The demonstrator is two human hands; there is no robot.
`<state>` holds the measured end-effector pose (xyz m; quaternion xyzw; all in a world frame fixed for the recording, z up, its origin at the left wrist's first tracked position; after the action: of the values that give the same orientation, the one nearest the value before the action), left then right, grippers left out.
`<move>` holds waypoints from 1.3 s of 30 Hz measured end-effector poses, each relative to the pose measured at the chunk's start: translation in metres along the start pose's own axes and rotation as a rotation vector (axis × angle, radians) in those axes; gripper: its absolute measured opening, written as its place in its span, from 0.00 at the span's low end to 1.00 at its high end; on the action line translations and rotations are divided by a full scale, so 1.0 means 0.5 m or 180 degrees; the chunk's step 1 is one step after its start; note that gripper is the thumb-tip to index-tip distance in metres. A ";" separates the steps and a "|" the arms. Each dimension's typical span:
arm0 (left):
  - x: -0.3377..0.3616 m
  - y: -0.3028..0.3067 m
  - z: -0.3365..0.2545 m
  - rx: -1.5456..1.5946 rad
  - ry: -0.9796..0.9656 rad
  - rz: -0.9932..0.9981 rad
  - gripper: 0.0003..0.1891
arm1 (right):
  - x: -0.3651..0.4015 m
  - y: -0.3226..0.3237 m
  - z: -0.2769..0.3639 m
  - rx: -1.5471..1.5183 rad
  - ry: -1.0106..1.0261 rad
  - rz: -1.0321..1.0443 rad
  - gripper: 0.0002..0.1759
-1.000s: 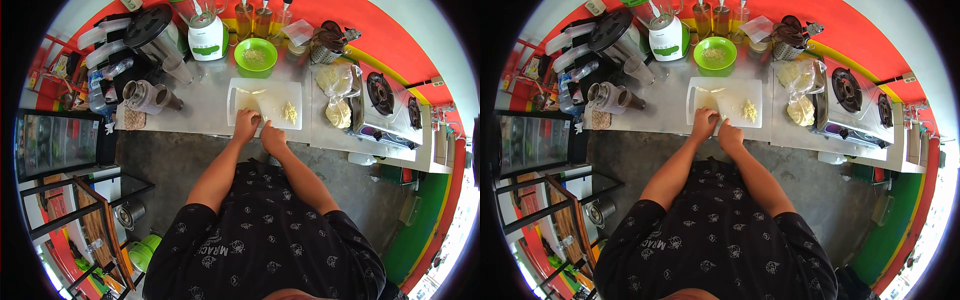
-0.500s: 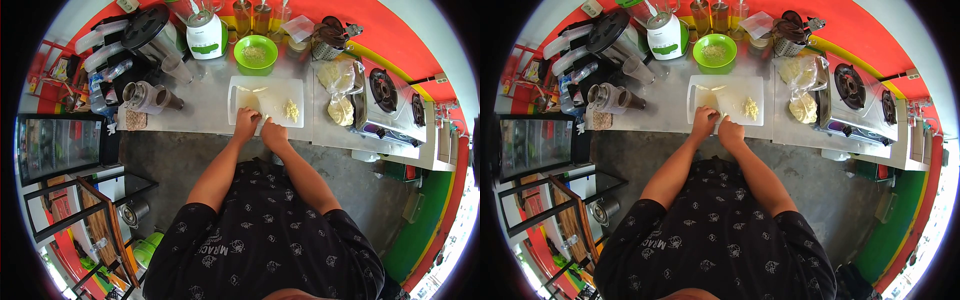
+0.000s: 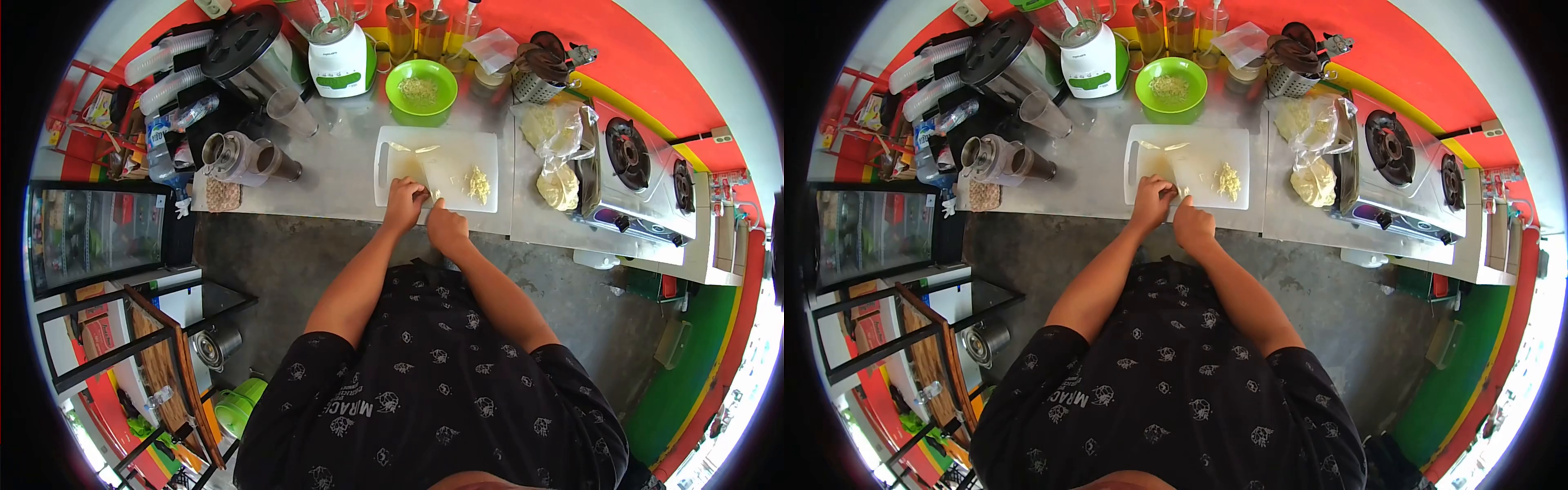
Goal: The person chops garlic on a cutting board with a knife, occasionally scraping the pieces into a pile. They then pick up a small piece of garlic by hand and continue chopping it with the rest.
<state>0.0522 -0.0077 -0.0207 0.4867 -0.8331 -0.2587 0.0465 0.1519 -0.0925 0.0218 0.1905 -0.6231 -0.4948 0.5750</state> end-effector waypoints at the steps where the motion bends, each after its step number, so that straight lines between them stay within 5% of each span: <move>1: -0.001 -0.001 0.000 0.0018 0.0049 0.0003 0.03 | -0.006 0.001 0.001 -0.0015 0.0008 -0.0051 0.17; 17: -0.006 0.029 0.014 -0.0082 0.0008 0.0255 0.03 | -0.019 0.004 -0.007 -0.0668 -0.0435 -0.0373 0.14; 22: 0.000 0.081 0.035 -0.0053 0.0125 -0.0092 0.05 | 0.002 -0.017 -0.007 -0.0992 -0.0487 -0.0498 0.18; 39: -0.046 0.111 0.048 0.0179 0.0338 0.0975 0.06 | 0.054 0.001 -0.094 -0.0810 -0.1070 -0.0792 0.24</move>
<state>0.0126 0.0425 -0.0113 0.3681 -0.9009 -0.1990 0.1157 0.1876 -0.1325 0.0294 0.1067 -0.6144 -0.6611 0.4173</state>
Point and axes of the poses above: each hand's wrist, its own x-axis away from the middle knuckle, its own y-axis out of the back of the hand, z = x × y, the point moved 2 cm from there along -x, towards the middle knuckle, and after that the axes turned 3 degrees about x, right-handed, at the moved point
